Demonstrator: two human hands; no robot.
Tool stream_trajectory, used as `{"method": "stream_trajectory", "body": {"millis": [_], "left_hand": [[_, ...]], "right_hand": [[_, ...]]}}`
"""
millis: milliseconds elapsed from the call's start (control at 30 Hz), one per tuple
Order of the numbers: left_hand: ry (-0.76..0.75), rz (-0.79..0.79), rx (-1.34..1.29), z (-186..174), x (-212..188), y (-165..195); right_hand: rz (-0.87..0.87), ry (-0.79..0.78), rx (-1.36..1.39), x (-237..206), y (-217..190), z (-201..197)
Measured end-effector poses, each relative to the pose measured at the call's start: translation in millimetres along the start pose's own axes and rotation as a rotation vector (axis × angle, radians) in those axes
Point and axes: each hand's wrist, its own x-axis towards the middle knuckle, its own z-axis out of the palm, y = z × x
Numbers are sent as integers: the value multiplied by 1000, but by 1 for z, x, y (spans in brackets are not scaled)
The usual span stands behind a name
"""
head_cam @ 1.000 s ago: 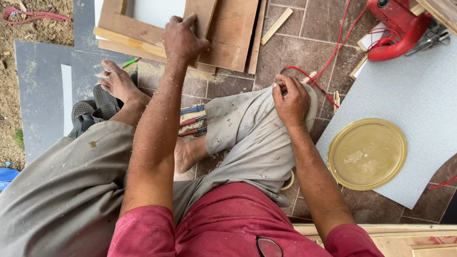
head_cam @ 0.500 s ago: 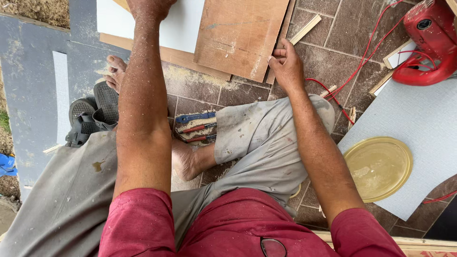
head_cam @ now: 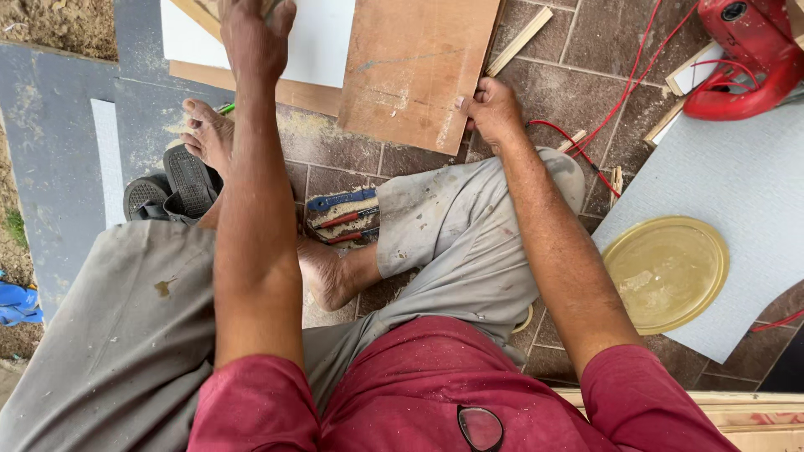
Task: The person sits on the floor and measures a plywood panel with a tape measure, marking lines on it with a pencil. They reposition the panel and a wooden frame piece, then use a circular saw to cut the wood, with sawdust falling as they cut.
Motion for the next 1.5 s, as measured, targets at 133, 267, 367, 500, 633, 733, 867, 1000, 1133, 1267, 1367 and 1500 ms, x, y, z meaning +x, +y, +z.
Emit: {"method": "stream_trajectory", "body": {"millis": [133, 267, 367, 500, 633, 733, 867, 1000, 1133, 1267, 1367, 1500], "left_hand": [[196, -266, -221, 9, -95, 24], [229, -823, -657, 41, -164, 41], [221, -768, -919, 61, -181, 51], [88, -820, -1045, 64, -184, 64], [14, -700, -1097, 51, -183, 62], [-69, -781, -1071, 32, -176, 49], [-170, -704, -990, 12, -146, 28], [-30, -551, -903, 15, -94, 25], [2, -385, -856, 14, -60, 25], [93, -121, -468, 5, -85, 8], [75, -420, -397, 10, -125, 5], [173, -684, -525, 32, -160, 15]], "right_hand": [[110, -59, -86, -11, 8, -1], [128, -106, -126, -16, 5, 0], [110, -46, -122, -16, -1, 2], [61, 126, -29, -9, -9, 1], [-4, 23, 65, -6, -19, -3], [63, -80, 142, -16, -14, -4], [199, -130, 198, -47, 8, 7], [236, -207, 398, -54, 18, 26], [159, -286, 619, -41, 0, 53], [235, -437, 448, -37, -12, 77], [-5, -248, -130, -40, -15, 77], [-441, 564, -396, -16, -24, 21]]}}
